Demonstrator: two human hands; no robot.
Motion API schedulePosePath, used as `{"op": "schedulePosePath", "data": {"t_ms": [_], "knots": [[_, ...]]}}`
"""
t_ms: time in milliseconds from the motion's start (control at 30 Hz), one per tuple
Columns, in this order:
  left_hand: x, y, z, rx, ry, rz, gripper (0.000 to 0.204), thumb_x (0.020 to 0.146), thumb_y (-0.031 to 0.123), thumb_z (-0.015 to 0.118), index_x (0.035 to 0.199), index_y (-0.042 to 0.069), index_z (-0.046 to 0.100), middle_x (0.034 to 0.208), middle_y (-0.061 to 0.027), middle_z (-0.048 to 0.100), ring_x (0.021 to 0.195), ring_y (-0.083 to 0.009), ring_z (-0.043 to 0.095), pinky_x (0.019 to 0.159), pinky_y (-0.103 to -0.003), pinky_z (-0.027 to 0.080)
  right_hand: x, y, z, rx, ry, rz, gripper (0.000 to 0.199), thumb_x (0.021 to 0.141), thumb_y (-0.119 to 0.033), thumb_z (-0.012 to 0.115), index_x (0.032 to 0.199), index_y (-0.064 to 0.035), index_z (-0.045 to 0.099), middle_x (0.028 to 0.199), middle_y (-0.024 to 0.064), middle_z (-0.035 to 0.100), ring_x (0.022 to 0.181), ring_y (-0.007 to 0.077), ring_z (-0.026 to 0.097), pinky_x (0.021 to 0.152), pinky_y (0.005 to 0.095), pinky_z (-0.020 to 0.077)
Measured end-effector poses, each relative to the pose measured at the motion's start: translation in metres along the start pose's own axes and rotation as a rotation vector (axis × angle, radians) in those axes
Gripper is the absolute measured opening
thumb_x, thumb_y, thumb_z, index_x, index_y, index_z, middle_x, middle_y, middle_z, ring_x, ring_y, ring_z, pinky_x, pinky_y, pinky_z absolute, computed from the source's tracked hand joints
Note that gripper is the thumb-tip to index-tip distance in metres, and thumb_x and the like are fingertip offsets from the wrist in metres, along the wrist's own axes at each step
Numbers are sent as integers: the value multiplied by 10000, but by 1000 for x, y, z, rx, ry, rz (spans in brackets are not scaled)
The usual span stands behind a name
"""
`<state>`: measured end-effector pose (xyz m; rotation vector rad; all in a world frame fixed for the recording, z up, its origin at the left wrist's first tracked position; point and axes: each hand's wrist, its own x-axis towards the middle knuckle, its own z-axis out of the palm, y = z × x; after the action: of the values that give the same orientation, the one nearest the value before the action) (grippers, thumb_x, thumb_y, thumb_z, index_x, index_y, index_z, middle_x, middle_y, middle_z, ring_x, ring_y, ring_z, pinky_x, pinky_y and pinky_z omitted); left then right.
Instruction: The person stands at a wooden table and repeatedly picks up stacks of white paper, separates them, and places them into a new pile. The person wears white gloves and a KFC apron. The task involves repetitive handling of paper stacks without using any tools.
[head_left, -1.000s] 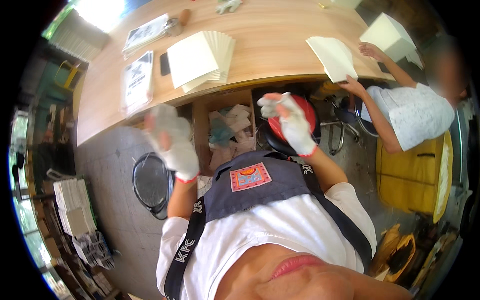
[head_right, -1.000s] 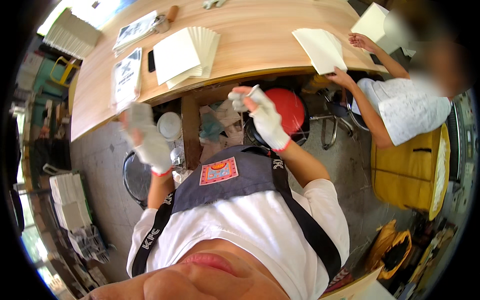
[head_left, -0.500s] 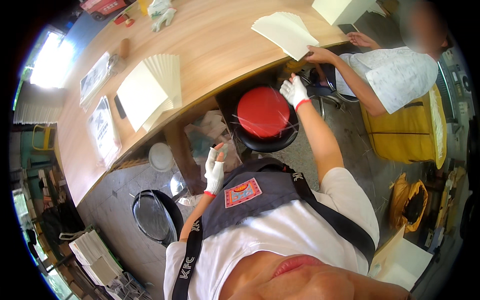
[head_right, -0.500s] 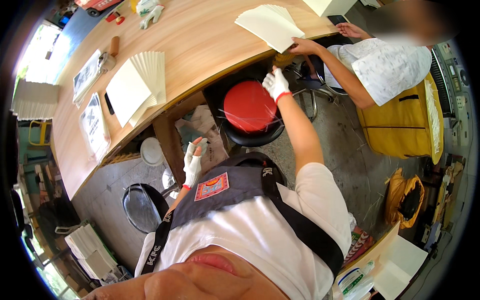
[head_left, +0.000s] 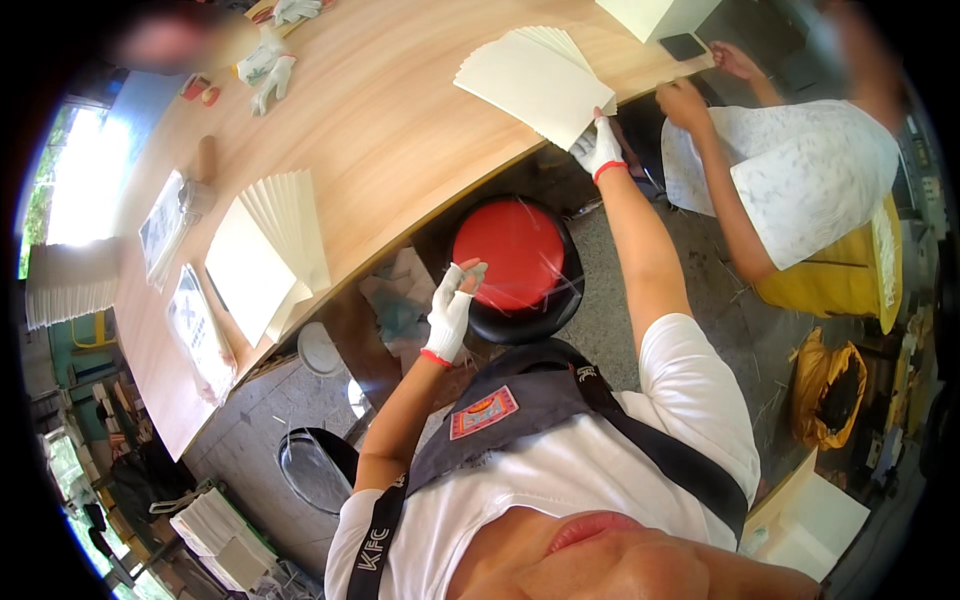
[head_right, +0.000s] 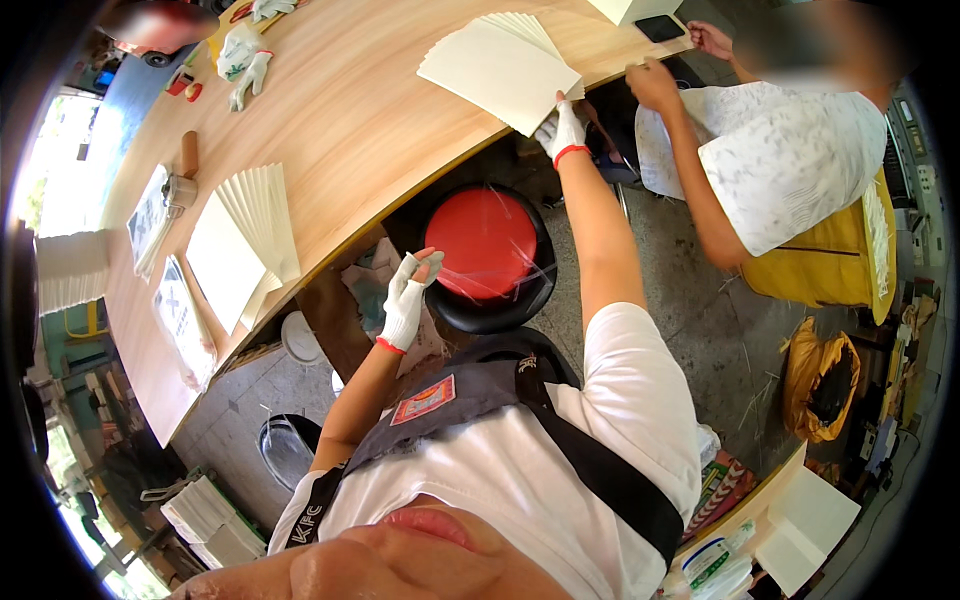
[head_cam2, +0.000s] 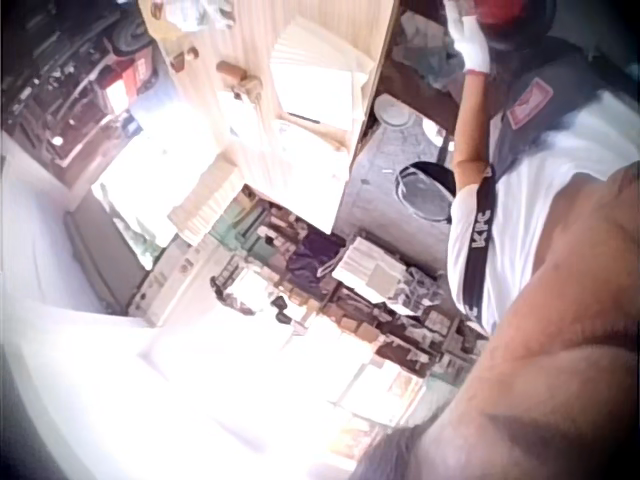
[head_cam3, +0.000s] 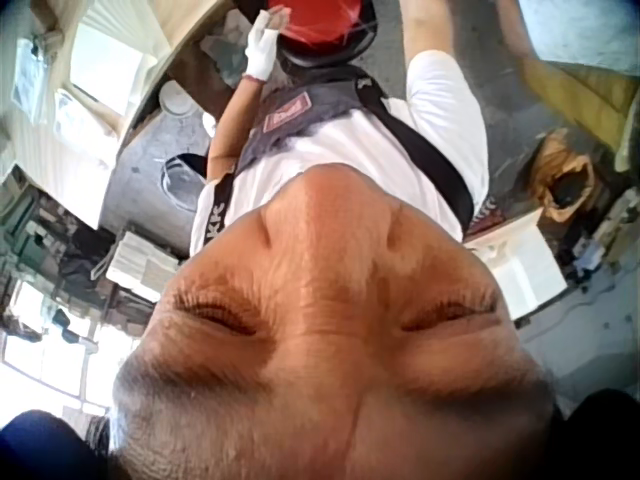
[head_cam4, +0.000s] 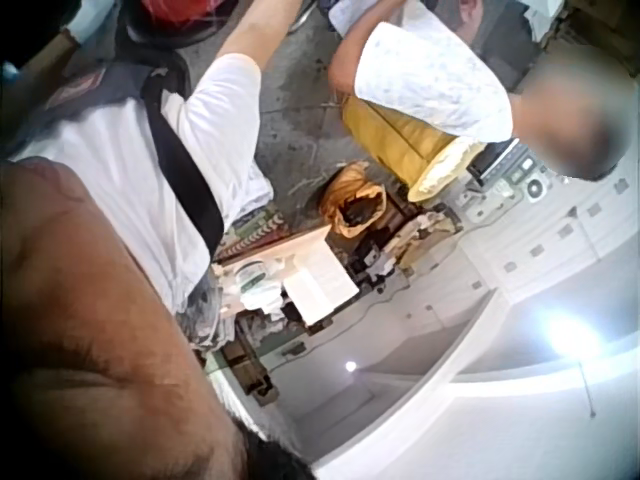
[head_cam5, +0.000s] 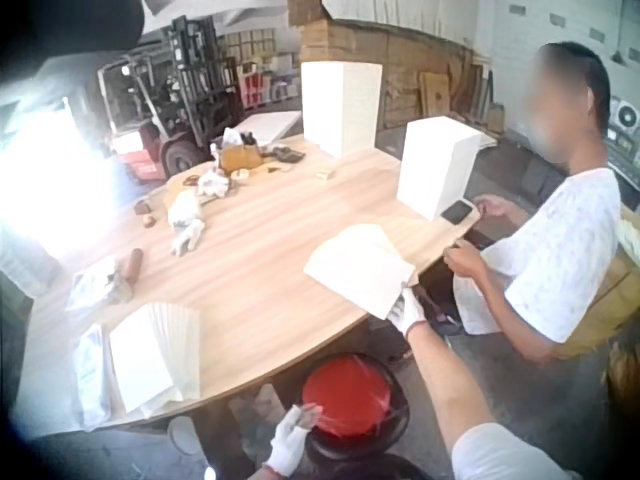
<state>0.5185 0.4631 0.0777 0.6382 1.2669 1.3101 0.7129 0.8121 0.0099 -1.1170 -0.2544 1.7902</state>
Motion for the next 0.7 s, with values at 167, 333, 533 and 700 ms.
{"op": "schedulePosePath", "data": {"t_ms": [167, 333, 533, 700], "knots": [[23, 1, 11, -11, -32, -108, 391, 957, 268, 439, 1236, -5, 467, 1186, -141, 559, 1104, -214, 523, 972, -315, 379, 29, -26, -4, -101, 22, -23, 422, 765, -295, 718, 1097, -111, 534, 1078, 69, 575, 1042, 234, 543, 901, 404, 458], [75, -27, 23, -282, -81, -248, 459, 953, 321, 441, 1298, 20, 411, 1284, -144, 488, 1165, -274, 476, 997, -378, 359, 27, -14, -11, -113, -58, -21, 335, 819, -156, 636, 1138, -132, 534, 1101, 51, 586, 974, 222, 590, 810, 376, 516], [157, -31, 46, -500, -96, -309, 524, 943, 383, 447, 1330, 39, 371, 1379, -94, 405, 1248, -273, 395, 1026, -388, 327, -52, 43, -23, 16, 64, -108, 397, 801, -151, 671, 1159, -145, 499, 1116, 55, 539, 1028, 207, 535, 884, 372, 473], [167, -25, 52, -818, -218, -421, 464, 897, 306, 535, 1257, 29, 438, 1265, -103, 506, 1160, -244, 478, 1007, -400, 359, -119, 63, -64, 79, 106, 19, 442, 801, -107, 661, 1196, -112, 465, 1133, 58, 551, 1062, 216, 532, 921, 389, 454]]}}
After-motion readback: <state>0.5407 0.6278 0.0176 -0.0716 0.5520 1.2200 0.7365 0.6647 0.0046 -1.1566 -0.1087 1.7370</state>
